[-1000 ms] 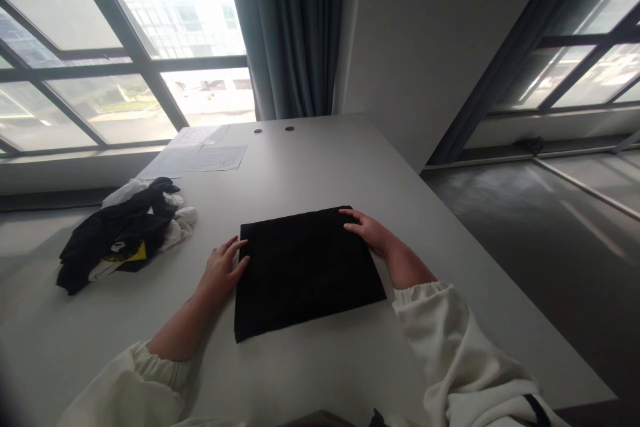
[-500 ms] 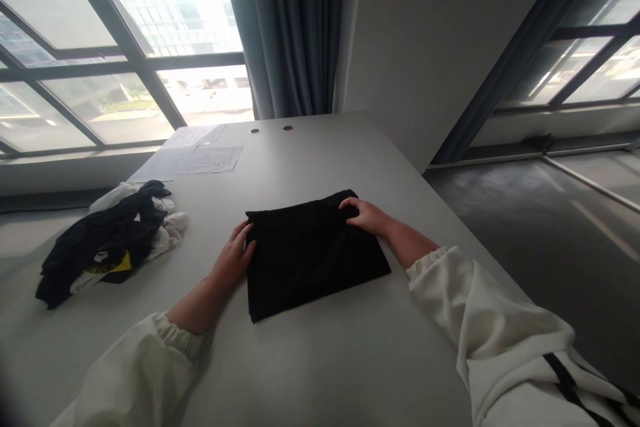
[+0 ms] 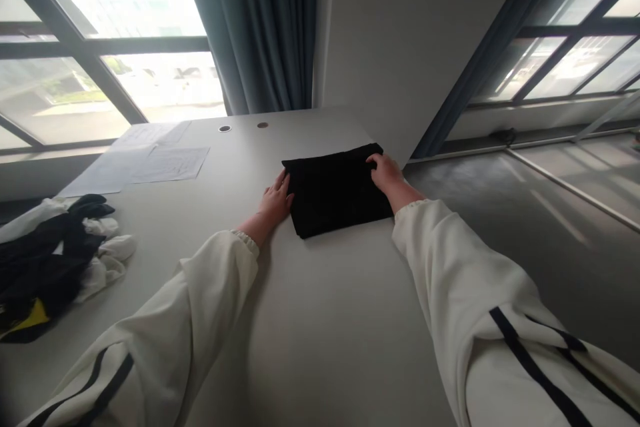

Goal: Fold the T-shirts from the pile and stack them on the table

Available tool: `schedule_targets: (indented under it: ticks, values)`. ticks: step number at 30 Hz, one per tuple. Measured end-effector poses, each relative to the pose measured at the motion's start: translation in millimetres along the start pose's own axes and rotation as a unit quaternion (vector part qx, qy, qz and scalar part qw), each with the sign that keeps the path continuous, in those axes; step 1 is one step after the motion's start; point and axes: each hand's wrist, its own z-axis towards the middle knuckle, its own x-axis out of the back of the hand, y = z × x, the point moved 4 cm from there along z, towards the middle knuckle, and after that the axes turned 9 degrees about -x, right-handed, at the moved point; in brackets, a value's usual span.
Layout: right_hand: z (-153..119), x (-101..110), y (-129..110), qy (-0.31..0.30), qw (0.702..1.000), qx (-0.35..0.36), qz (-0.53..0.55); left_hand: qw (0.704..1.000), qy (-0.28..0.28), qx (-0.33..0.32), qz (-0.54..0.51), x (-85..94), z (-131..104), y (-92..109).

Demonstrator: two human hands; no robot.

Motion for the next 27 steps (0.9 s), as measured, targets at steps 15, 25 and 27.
schedule_targets:
  ticks: [15,25,27]
  values:
    - [-26.5,-26.0,22.3,-0.073,0.978,-0.141,-0.134,0.953,-0.092,-0.288,-0.019,-6.7,-20.7,75.6]
    - [-89.8,-33.4,-1.7,-0.111,0.99,-0.018,-0.085,0.959,-0.112,-0.26,-0.01,-10.8,-25.1,86.8]
    - [-89.4,-34.6,3.1,-0.11,0.989,-0.023,-0.092,0.959,-0.128,-0.252,-0.006,-12.5,-26.6,87.2]
